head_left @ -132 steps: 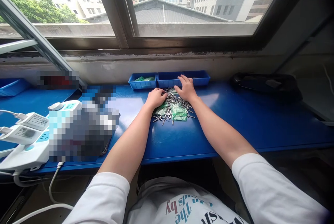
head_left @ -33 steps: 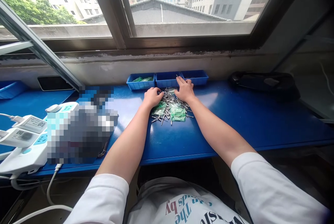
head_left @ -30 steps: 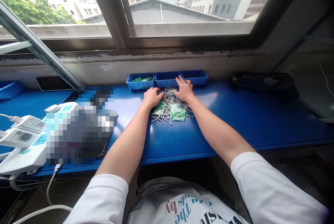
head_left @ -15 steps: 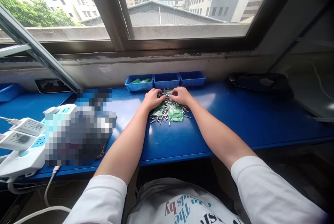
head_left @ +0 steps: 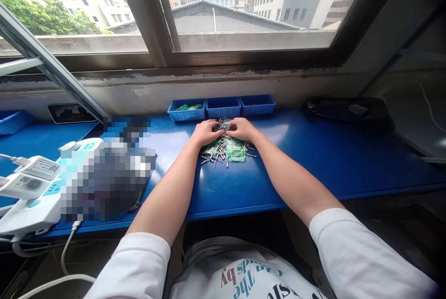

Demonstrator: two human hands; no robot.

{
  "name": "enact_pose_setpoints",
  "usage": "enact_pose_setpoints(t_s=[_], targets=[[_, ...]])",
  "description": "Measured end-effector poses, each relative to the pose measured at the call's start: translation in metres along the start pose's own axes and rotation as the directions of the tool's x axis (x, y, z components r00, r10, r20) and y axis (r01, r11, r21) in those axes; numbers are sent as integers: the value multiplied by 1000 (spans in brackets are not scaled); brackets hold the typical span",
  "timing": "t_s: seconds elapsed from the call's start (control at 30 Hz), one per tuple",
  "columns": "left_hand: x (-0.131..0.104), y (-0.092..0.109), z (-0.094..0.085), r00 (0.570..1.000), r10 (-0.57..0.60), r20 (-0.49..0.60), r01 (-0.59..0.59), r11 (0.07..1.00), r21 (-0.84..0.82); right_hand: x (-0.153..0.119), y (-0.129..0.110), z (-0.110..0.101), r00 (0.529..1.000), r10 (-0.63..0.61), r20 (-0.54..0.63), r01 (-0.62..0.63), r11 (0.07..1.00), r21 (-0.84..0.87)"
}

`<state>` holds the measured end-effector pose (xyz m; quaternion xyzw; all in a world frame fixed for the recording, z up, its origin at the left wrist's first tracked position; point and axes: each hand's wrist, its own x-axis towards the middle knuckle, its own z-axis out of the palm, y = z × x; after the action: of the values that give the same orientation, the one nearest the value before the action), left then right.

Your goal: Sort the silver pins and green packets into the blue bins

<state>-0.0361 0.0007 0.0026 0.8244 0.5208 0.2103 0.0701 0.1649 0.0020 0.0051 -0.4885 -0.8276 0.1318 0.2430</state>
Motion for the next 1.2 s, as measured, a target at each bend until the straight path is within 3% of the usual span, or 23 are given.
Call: enact_pose_setpoints(t_s=[0.7,0.9,1.2], targets=[[-1,2,-5,1000,17,13,-16,997,-74,1,3,2,999,45,-13,-43,995,89],[-1,3,-5,1000,-13,17,15,997,-76,-1,-2,-6,998,39,50,-45,992,121],[-1,4,-5,1000,-16,17,18,997,-80,-1,-3,-9,996,64,57,-70,990,120]])
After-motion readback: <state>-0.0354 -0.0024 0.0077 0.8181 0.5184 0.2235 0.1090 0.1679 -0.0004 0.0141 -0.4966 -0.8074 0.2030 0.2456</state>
